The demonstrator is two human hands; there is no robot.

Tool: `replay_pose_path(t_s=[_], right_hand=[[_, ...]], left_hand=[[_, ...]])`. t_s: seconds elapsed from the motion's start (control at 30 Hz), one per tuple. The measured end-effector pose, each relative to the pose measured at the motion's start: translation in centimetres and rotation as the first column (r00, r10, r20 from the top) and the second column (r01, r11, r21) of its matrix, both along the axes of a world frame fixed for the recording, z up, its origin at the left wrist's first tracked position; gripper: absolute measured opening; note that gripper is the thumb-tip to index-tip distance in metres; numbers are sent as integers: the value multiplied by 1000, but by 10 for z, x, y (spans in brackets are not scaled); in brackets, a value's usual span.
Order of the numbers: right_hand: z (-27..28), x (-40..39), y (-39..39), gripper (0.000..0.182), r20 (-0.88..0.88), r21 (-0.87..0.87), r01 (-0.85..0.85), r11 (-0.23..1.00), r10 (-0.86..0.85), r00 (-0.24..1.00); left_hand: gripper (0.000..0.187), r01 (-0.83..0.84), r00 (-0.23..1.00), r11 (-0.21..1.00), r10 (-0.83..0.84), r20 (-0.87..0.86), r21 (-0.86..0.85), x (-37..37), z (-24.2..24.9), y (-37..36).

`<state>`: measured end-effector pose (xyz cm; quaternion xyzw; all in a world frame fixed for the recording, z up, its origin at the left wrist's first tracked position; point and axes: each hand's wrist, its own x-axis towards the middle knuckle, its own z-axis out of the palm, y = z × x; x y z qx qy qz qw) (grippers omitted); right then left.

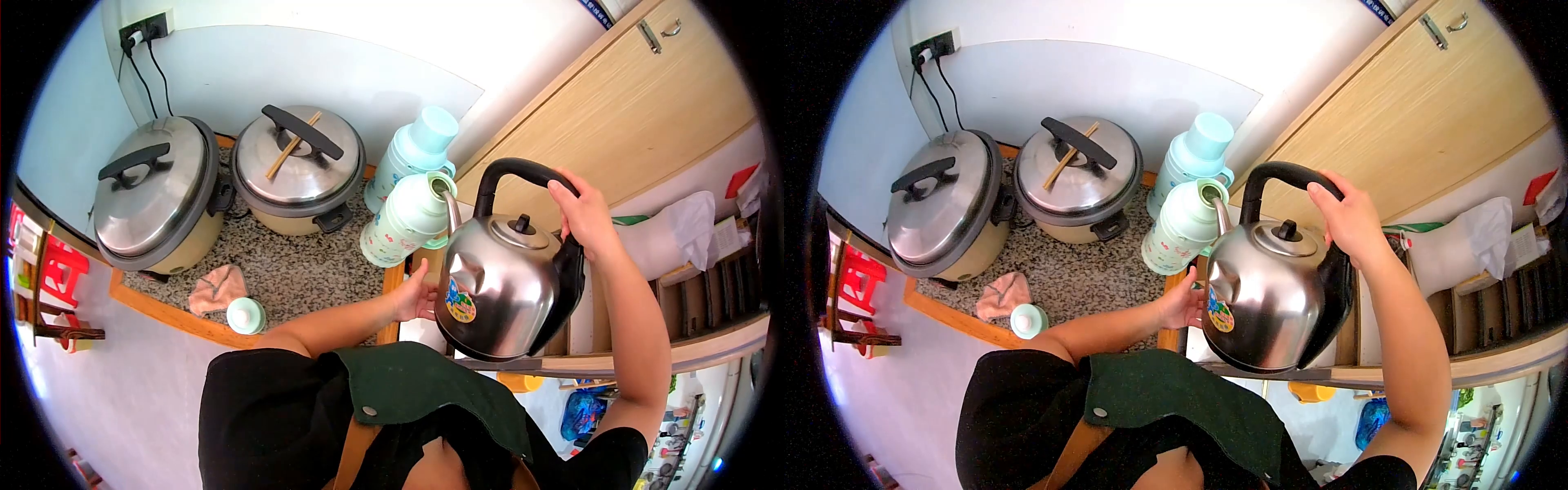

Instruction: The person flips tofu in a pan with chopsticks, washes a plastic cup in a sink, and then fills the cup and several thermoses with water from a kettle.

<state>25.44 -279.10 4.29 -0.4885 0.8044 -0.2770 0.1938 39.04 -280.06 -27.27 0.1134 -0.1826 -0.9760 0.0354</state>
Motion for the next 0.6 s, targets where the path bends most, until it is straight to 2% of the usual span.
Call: replay_pose_path(t_s=[0.17,0.3,0.6], right_hand=[[6,4,-6,41,6,18,22,1000,-22,1000],[6,2,-12,40,-11,13,27,1000,-27,1000],[14,1,-20,41,-23,83,21,996,-19,1000]], left_hand=[[82,21,998,1000,-21,-55,-1,-1,-2,-1],[82,1,998,1000,-2,-64,-10,-3,-5,-1],[84,78,986,996,-83,-146,-42,0,0,-5]])
